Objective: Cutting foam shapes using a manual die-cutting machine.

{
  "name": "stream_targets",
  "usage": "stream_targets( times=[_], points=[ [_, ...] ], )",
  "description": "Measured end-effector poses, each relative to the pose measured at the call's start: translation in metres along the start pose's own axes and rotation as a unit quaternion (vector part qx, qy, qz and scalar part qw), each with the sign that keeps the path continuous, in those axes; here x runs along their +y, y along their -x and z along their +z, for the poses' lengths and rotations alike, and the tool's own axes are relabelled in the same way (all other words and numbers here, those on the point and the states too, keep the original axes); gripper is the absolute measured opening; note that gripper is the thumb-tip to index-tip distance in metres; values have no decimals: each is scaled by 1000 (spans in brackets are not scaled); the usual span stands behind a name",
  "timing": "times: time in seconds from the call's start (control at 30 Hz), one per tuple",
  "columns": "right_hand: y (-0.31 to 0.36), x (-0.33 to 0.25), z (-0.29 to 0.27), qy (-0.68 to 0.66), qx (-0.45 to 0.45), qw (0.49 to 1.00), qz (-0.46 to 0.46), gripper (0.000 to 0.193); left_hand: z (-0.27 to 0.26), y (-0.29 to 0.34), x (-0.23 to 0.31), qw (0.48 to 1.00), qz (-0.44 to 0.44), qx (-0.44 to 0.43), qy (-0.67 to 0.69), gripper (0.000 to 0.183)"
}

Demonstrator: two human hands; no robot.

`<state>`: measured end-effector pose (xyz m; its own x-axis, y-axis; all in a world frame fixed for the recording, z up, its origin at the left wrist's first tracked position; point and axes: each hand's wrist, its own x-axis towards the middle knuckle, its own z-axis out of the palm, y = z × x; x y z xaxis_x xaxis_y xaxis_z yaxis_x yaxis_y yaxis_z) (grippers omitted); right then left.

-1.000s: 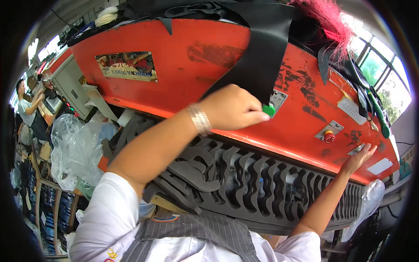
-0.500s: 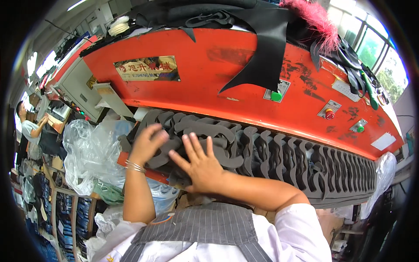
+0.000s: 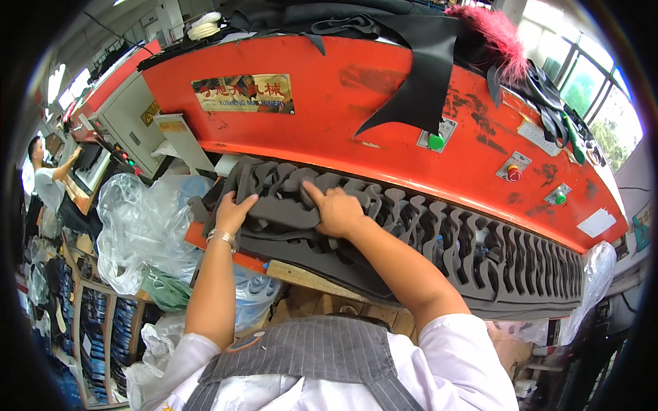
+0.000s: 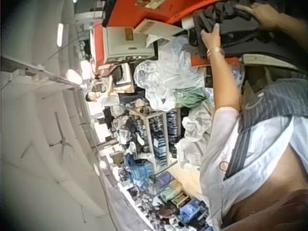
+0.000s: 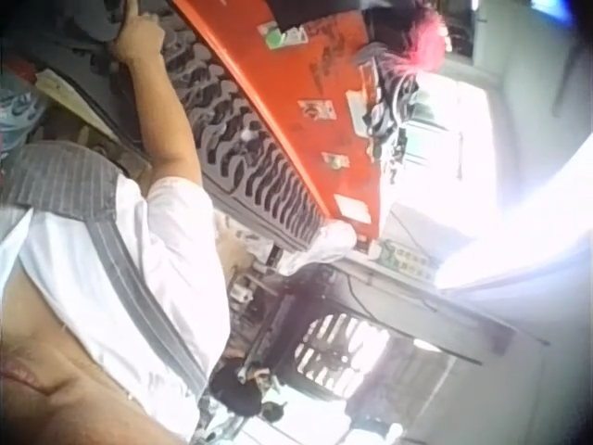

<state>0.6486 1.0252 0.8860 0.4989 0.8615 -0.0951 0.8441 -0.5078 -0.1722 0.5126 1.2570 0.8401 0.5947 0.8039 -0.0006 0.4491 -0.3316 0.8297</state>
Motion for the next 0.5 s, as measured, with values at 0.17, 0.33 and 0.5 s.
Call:
stream_targets(
  times=[0.17,0.33,0.5],
  points=[
    [52,-1,8,23,84,986,-139,84,1,0,14,988,-54,-109,-90,79],
    [104,59,-16,-191,211,934,-217,67,8,36,12,916,84,146,364,43],
    [113,92,-52,-546,243,801,8,52,-3,86,34,957,104,25,269,52]
  ],
)
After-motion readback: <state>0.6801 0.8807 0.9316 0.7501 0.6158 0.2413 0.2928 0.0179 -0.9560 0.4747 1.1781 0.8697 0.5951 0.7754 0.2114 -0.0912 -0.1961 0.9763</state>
